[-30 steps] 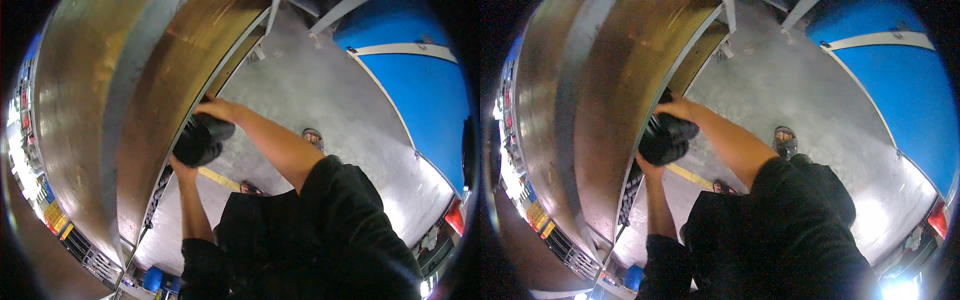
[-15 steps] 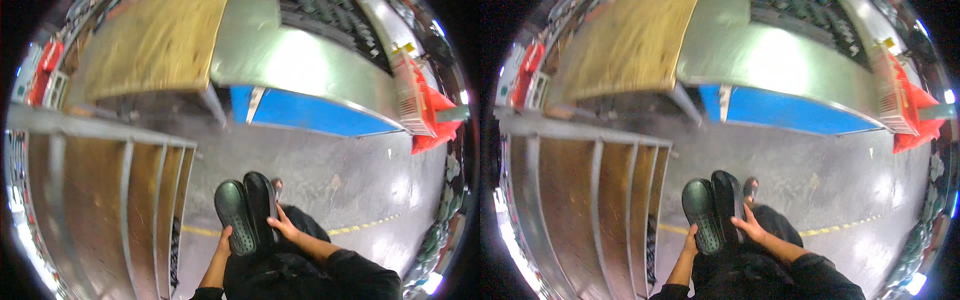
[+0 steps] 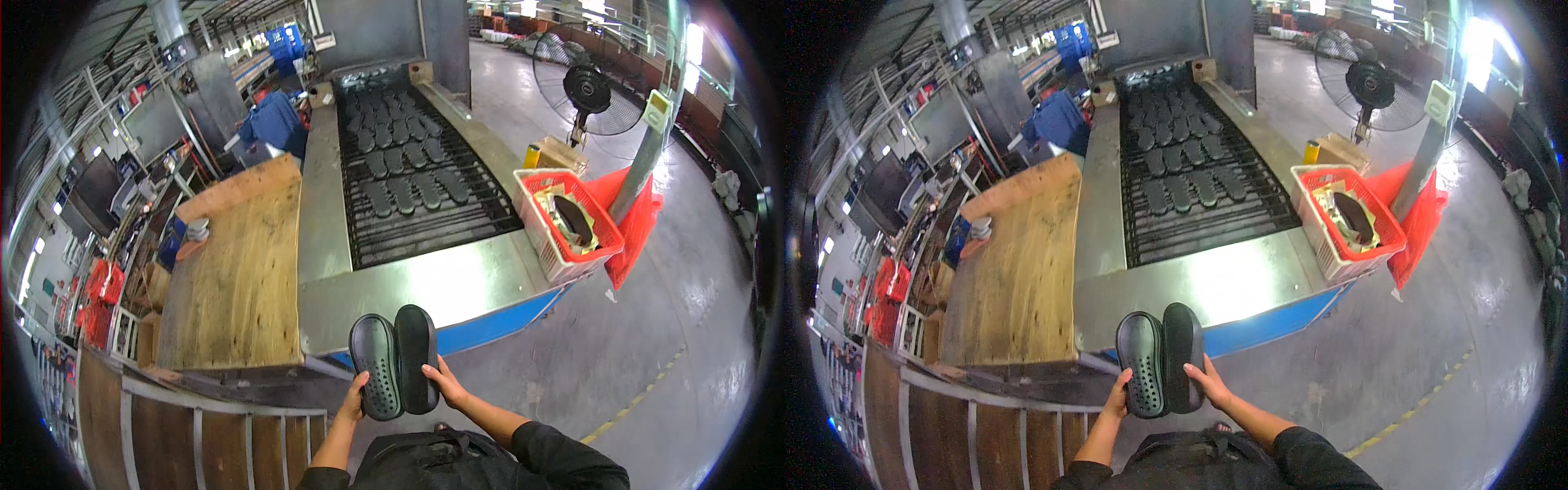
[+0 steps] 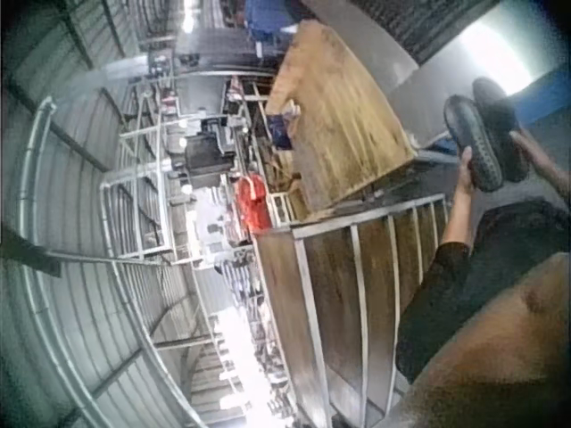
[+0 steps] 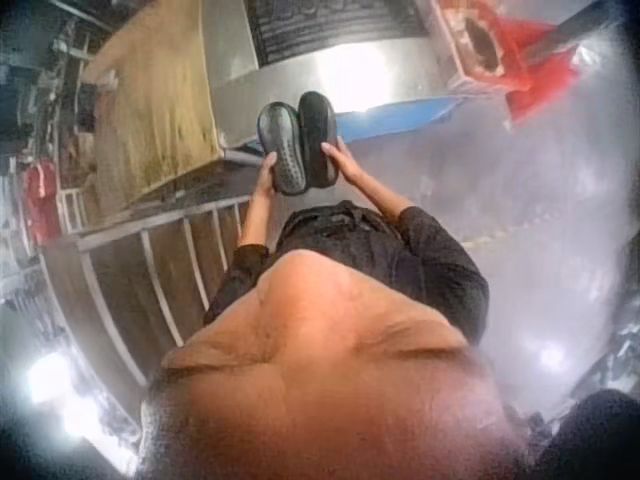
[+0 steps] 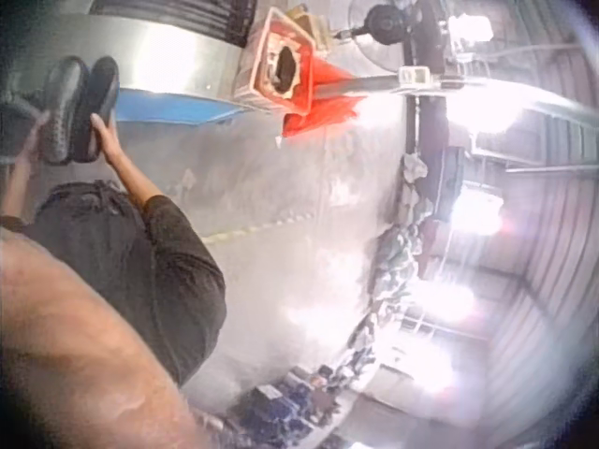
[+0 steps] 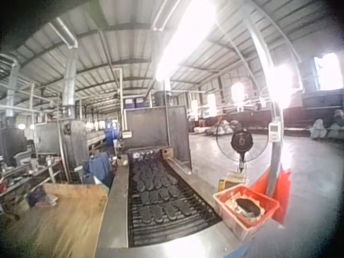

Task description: The person retrieves shoe soles from a shelving rack and places them onto a conveyor grate by hand.

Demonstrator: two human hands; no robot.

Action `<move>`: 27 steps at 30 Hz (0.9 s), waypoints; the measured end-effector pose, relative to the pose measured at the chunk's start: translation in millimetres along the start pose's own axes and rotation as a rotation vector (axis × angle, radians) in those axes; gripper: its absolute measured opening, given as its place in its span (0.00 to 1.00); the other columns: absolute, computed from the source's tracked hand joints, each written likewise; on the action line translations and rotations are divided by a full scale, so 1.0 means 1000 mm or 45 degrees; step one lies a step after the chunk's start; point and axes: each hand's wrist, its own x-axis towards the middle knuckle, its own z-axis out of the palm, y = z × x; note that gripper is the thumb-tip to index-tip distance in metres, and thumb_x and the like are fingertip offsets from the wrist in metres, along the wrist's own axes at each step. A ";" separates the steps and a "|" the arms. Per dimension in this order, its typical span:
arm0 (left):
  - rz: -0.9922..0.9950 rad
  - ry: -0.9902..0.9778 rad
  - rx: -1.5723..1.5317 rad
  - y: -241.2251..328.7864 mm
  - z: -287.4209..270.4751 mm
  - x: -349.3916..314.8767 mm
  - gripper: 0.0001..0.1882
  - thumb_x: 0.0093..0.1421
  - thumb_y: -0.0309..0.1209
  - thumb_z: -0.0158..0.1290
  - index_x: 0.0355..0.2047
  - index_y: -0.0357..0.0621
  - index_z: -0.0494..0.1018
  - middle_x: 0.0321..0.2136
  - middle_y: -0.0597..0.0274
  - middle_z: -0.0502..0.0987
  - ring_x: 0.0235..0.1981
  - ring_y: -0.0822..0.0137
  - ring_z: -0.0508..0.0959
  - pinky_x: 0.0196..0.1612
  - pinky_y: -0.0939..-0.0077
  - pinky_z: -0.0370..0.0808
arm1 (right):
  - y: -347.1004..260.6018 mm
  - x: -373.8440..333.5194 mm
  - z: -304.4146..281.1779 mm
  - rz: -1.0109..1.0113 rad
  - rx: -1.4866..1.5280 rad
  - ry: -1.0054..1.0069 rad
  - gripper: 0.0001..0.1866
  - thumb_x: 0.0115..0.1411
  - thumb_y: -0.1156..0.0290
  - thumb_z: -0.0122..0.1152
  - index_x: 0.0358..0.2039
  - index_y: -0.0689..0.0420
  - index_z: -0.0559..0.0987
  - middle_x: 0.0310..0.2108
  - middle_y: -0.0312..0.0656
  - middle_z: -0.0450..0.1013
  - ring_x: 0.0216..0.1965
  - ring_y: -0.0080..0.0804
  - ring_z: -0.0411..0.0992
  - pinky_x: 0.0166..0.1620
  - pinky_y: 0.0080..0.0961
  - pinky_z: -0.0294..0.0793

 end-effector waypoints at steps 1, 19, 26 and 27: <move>-0.029 -0.017 -0.015 0.013 0.011 0.019 0.29 0.65 0.51 0.57 0.56 0.41 0.75 0.47 0.57 0.83 0.45 0.62 0.83 0.53 0.62 0.80 | -0.024 0.010 0.004 -0.005 -0.044 -0.001 0.47 0.66 0.50 0.63 0.74 0.61 0.51 0.68 0.50 0.60 0.68 0.40 0.60 0.70 0.37 0.56; 0.160 0.082 0.298 0.187 -0.055 0.167 0.41 0.58 0.46 0.62 0.67 0.42 0.62 0.58 0.56 0.73 0.55 0.59 0.76 0.59 0.61 0.73 | -0.071 0.257 0.023 0.597 -0.311 -0.316 0.66 0.57 0.30 0.62 0.76 0.62 0.38 0.76 0.56 0.43 0.74 0.54 0.48 0.69 0.52 0.58; 0.703 0.347 1.276 0.252 0.107 0.202 0.60 0.49 0.52 0.72 0.71 0.34 0.53 0.62 0.47 0.67 0.61 0.53 0.70 0.63 0.62 0.67 | -0.174 0.279 0.033 0.218 -0.125 -0.157 0.54 0.66 0.39 0.57 0.76 0.63 0.46 0.70 0.54 0.58 0.68 0.43 0.60 0.66 0.43 0.64; 0.785 0.446 1.505 0.237 0.132 0.214 0.61 0.48 0.54 0.72 0.71 0.33 0.53 0.61 0.46 0.67 0.60 0.52 0.70 0.63 0.62 0.68 | -0.189 0.282 0.032 0.073 -0.155 -0.147 0.49 0.65 0.40 0.59 0.72 0.64 0.55 0.65 0.51 0.65 0.64 0.42 0.66 0.64 0.39 0.66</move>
